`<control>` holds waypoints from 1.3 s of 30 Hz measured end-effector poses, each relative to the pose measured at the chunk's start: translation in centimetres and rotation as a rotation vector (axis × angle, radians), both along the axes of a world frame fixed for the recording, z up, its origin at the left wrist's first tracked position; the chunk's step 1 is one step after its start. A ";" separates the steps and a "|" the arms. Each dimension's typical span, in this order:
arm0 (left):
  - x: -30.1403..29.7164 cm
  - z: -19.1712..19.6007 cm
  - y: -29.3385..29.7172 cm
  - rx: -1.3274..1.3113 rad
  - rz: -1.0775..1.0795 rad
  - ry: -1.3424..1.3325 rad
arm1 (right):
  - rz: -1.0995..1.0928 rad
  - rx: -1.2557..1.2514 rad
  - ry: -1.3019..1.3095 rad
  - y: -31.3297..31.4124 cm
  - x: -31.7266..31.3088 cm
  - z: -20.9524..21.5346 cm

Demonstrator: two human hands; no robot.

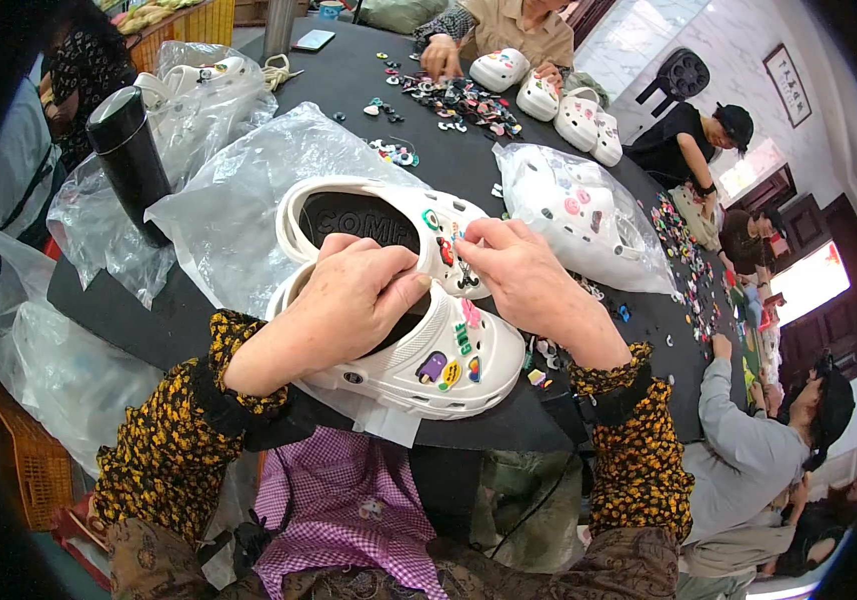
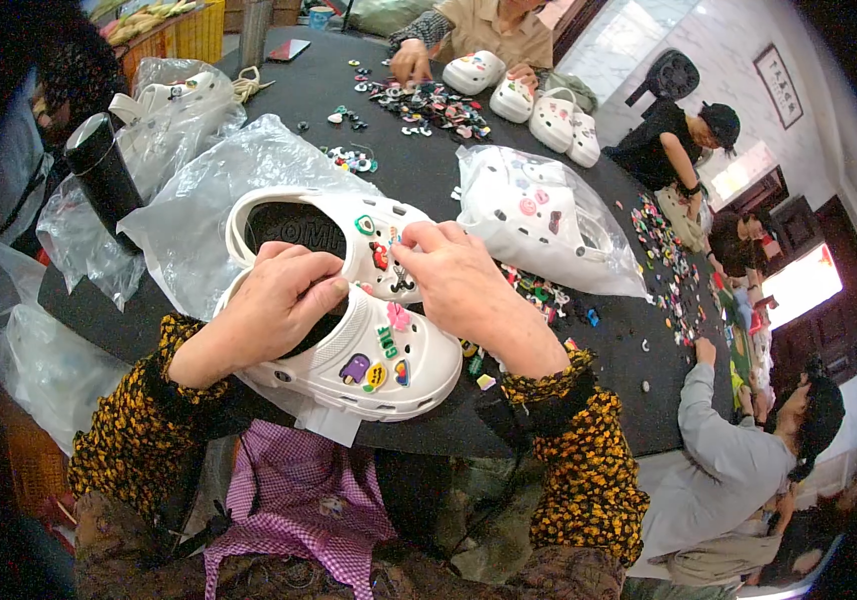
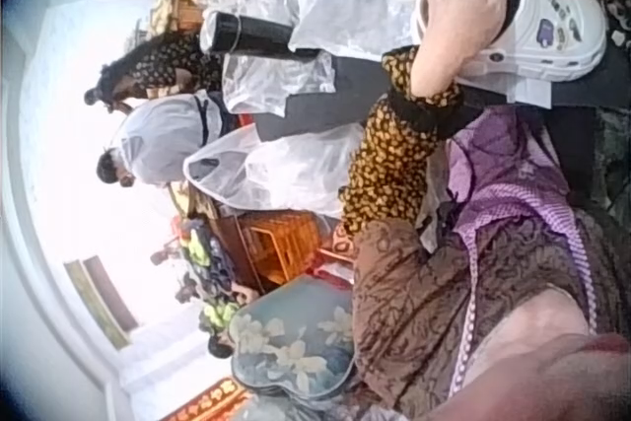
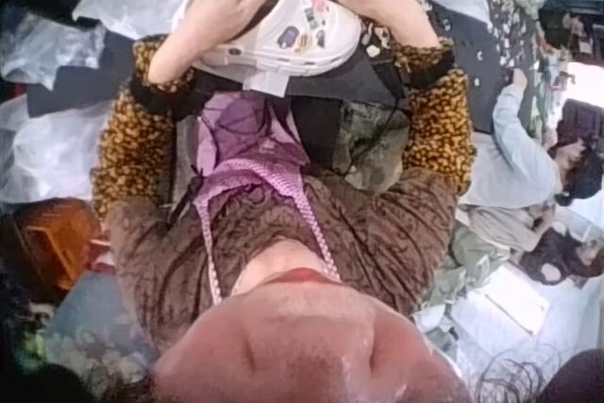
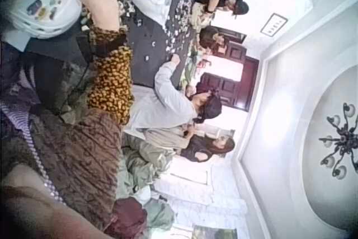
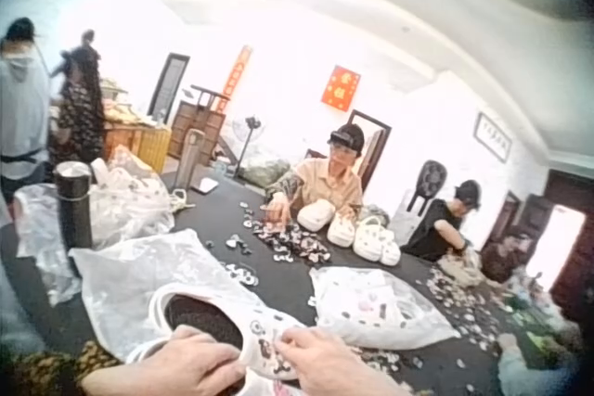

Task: Decorating white foam clogs with charms and packaging them into plastic bags.

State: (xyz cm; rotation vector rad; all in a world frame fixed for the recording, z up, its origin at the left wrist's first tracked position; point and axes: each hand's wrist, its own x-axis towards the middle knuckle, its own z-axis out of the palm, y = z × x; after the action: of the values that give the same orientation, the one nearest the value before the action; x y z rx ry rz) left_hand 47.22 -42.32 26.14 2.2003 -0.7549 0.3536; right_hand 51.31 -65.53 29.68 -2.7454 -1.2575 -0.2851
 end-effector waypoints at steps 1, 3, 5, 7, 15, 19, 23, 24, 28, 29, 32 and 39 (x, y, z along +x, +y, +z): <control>0.0 0.0 0.0 0.000 0.000 0.000 | -0.001 -0.024 -0.026 0.1 0.0 -0.1; 0.0 0.0 -0.1 -0.003 0.000 -0.001 | 0.001 -0.036 -0.034 0.3 0.1 -0.1; 0.1 0.0 -0.1 -0.005 -0.001 -0.004 | 0.001 -0.046 -0.042 0.3 0.4 -0.2; 0.1 0.1 -0.1 -0.013 -0.009 0.009 | 0.016 -0.049 -0.027 0.3 0.9 -0.3; 0.1 0.1 0.0 -0.030 0.017 -0.023 | 0.002 0.034 -0.021 0.3 0.7 0.0; 0.2 -0.5 -0.2 -0.051 0.031 -0.046 | 0.024 0.173 0.022 -0.4 1.4 -0.1; 0.1 -0.6 -0.3 -0.063 0.039 -0.051 | -0.013 0.354 0.049 0.6 0.8 2.2; 0.1 -0.8 -0.4 -0.092 0.039 -0.075 | -0.025 0.391 0.103 1.2 0.4 2.8; -0.2 -0.3 -0.3 -0.053 0.073 -0.008 | 0.112 0.371 0.150 4.1 -1.8 3.7; -0.3 -0.3 -0.2 -0.083 0.071 -0.025 | 0.096 0.321 0.249 5.1 -2.8 4.7; 0.1 -0.6 -0.5 -0.133 0.096 -0.080 | 0.175 0.237 0.098 5.4 -2.4 4.0; -3.0 2.9 4.3 -0.073 0.207 -0.245 | 0.088 0.106 0.201 6.8 -2.1 4.2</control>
State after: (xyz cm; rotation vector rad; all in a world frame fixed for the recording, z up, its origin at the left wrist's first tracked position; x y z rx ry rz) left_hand 44.24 -38.05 29.03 2.1946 -0.6319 0.7541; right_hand 49.21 -58.73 33.91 -2.5479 -1.2666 -0.0635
